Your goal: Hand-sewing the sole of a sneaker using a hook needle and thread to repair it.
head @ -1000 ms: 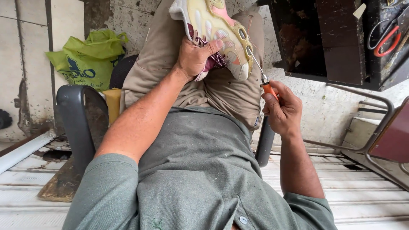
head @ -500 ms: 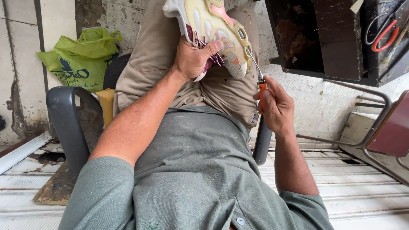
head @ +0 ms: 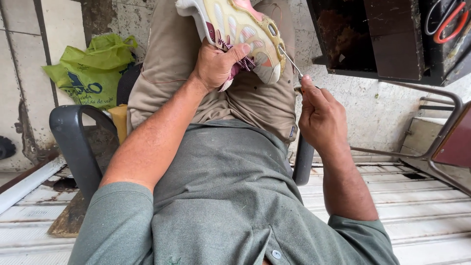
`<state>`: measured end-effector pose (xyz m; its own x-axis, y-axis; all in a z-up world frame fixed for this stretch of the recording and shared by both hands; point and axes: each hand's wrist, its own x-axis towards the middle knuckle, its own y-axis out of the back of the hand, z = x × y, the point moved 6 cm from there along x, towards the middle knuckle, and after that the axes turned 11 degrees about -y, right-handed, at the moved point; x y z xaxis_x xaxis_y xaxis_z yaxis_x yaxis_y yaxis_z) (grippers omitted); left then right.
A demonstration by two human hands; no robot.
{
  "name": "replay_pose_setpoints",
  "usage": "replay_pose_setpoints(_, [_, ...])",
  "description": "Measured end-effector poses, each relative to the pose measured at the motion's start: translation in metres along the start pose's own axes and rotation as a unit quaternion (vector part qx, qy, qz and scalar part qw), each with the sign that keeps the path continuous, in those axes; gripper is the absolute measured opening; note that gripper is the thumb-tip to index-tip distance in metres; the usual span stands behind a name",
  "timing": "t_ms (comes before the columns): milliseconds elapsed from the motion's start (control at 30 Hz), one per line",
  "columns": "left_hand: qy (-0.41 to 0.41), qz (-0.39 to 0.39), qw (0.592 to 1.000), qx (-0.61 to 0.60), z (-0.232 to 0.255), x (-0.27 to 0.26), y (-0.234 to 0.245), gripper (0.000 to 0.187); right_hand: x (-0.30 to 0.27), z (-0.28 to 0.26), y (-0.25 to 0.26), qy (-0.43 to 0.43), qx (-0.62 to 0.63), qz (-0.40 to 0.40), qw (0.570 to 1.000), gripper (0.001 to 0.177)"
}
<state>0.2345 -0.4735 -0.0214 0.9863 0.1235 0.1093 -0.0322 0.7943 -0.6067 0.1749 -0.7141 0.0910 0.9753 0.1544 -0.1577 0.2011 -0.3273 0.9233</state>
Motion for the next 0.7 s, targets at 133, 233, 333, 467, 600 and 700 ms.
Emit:
replay_pose_setpoints(133, [-0.012,-0.015,1.000,-0.010,-0.010,-0.001,0.008,0.034,0.000,0.007,-0.008,0.017,0.009,0.009,1.000,0.041])
replay_pose_setpoints(233, [0.004,-0.007,0.999,-0.054,-0.013,0.000,0.009,0.034,0.001,0.008,-0.014,0.018,0.003,0.022,1.000,0.039])
replay_pose_setpoints(333, [-0.008,-0.017,0.999,-0.034,-0.012,0.000,0.009,0.035,-0.002,0.008,-0.019,0.038,0.012,0.045,0.998,0.040])
replay_pose_setpoints(467, [-0.011,-0.012,1.000,0.017,-0.008,0.001,0.009,0.031,-0.003,0.002,-0.018,0.027,0.047,0.025,0.998,0.040])
replay_pose_setpoints(600, [-0.002,0.024,1.000,0.000,-0.014,-0.004,0.010,0.029,-0.006,-0.008,-0.010,0.008,0.114,-0.016,0.993,0.039])
replay_pose_setpoints(700, [-0.030,0.003,0.997,0.071,-0.006,-0.003,0.011,0.030,-0.014,-0.005,-0.018,0.025,0.040,0.050,0.998,0.035])
